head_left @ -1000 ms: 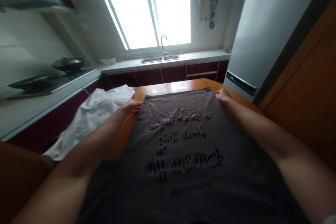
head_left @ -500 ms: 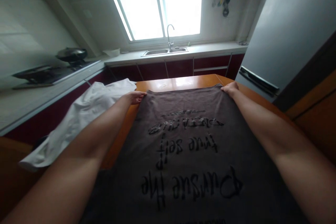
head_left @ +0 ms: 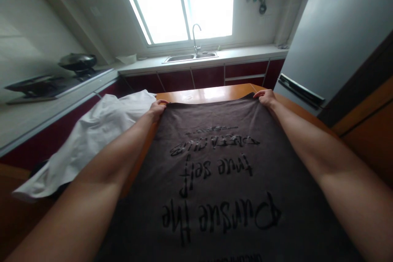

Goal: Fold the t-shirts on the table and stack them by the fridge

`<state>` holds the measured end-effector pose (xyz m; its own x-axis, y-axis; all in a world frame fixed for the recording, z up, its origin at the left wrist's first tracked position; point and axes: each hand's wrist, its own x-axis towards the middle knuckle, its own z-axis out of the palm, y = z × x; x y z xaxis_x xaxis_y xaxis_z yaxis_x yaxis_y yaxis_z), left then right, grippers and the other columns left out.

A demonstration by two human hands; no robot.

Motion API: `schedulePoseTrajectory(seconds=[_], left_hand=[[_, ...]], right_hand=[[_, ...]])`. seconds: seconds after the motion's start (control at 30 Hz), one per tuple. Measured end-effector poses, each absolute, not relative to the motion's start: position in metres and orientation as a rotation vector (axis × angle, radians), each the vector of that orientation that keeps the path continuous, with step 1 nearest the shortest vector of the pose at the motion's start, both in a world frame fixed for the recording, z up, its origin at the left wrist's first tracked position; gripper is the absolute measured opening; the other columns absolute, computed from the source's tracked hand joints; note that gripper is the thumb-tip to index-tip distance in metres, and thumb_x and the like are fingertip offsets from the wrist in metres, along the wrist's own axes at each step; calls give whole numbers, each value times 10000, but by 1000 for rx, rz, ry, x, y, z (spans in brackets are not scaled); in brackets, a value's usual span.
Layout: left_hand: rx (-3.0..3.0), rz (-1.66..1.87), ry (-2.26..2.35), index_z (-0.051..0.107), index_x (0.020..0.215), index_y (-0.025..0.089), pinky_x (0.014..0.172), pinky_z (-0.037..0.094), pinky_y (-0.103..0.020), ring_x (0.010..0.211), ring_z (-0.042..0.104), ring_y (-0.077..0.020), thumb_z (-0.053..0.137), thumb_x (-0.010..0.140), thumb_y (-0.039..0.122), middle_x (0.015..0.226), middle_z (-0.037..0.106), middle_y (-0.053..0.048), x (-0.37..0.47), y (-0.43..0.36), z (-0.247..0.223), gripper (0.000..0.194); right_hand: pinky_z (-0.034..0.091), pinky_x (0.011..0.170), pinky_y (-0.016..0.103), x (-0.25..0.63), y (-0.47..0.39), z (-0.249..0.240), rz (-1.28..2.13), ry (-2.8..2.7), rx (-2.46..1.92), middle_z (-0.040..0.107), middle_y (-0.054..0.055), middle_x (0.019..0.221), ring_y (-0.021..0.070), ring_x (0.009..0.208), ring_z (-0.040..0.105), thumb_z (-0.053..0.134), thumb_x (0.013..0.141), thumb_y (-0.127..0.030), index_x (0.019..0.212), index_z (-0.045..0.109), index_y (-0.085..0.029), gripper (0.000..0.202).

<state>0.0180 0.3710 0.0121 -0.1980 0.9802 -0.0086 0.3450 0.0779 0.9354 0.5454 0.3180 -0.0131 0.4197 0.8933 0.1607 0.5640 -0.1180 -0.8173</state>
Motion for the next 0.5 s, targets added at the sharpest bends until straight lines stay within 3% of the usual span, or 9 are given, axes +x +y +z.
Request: schedulePoseTrajectory(seconds=[0.2, 0.37, 0.5], left_hand=[[1382, 1193, 1579, 597, 1121, 197, 561, 439, -245, 551, 538, -126, 686, 738, 187, 754, 631, -1, 16, 369, 5, 393], [1407, 1261, 1538, 688, 922, 144, 571, 442, -214, 618, 555, -120, 635, 731, 158, 772, 654, -37, 10, 373, -1, 199], [1377, 1325, 1504, 732, 1000, 98, 627, 493, -239, 691, 602, -145, 620, 741, 180, 814, 697, -78, 5, 377, 0, 293]], right_hand=[[566, 780, 282, 540, 315, -14, 573, -1075, -1697, 744, 77, 825, 149, 721, 654, 656, 796, -82, 950, 771, -107, 194], [581, 688, 274, 536, 318, -7, 659, -911, -1566, 726, 65, 801, 152, 694, 661, 689, 850, -169, 888, 718, -137, 58], [573, 642, 278, 535, 321, 5, 743, -883, -1519, 695, 36, 728, 144, 656, 637, 687, 850, -156, 821, 670, -159, 33]])
